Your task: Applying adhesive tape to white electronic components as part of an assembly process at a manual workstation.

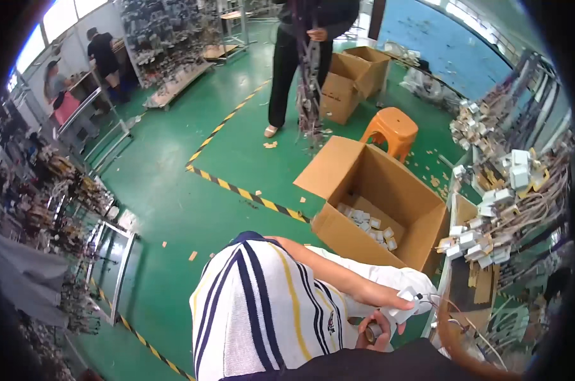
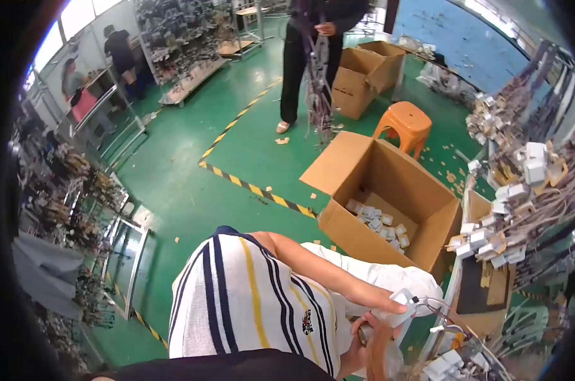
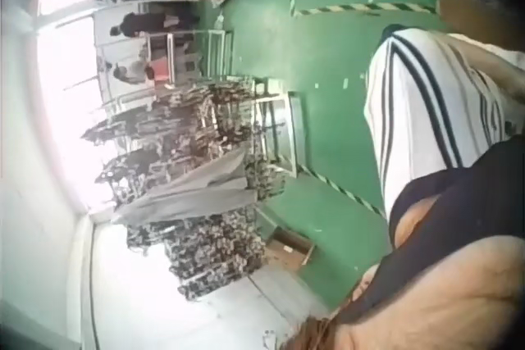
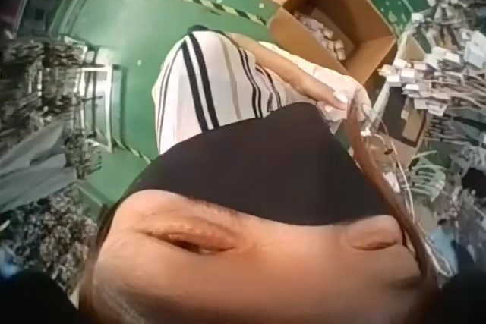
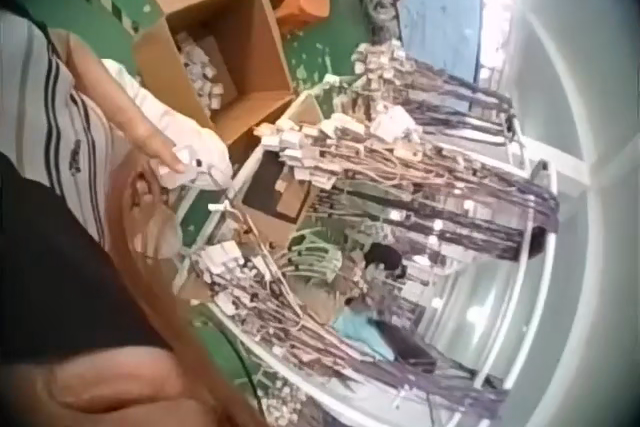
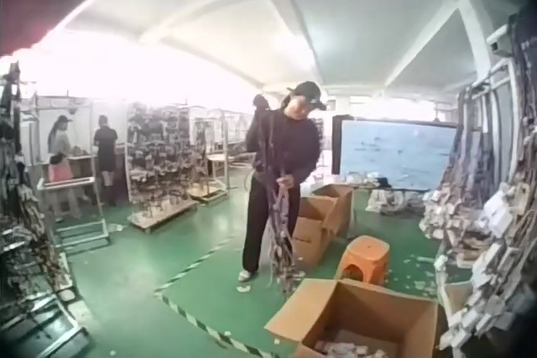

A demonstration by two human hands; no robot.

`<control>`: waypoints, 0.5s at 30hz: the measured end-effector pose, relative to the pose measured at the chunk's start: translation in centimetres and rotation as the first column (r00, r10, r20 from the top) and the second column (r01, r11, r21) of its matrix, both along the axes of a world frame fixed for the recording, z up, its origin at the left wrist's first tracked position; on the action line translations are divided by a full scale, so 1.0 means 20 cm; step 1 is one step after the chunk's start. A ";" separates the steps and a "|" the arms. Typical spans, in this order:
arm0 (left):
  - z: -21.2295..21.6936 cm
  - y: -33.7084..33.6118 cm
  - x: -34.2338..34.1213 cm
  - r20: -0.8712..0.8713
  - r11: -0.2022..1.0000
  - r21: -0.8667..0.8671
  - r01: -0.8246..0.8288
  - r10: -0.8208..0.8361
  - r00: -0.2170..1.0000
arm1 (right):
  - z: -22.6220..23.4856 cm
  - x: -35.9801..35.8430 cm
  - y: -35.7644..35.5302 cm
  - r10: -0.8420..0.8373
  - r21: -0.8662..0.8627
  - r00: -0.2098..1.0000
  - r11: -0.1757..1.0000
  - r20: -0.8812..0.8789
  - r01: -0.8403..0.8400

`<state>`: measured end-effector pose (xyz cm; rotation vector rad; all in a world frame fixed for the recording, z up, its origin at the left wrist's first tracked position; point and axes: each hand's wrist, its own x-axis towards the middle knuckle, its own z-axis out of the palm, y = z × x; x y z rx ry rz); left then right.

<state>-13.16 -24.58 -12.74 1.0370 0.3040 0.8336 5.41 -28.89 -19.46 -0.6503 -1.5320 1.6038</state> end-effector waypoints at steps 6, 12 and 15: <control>-0.04 0.03 0.04 -0.247 0.993 0.085 -0.085 0.104 0.963 | -0.22 0.12 0.42 0.579 0.181 0.810 0.790 0.091 -0.585; 0.03 -0.05 0.01 -0.208 0.960 0.229 -0.158 0.207 0.956 | -0.42 -0.12 0.49 0.808 0.143 0.576 0.560 0.123 -0.816; 0.06 -0.08 -0.03 -0.178 0.898 0.389 -0.204 0.290 0.940 | -0.48 -0.34 0.46 0.880 0.154 0.454 0.433 0.139 -0.888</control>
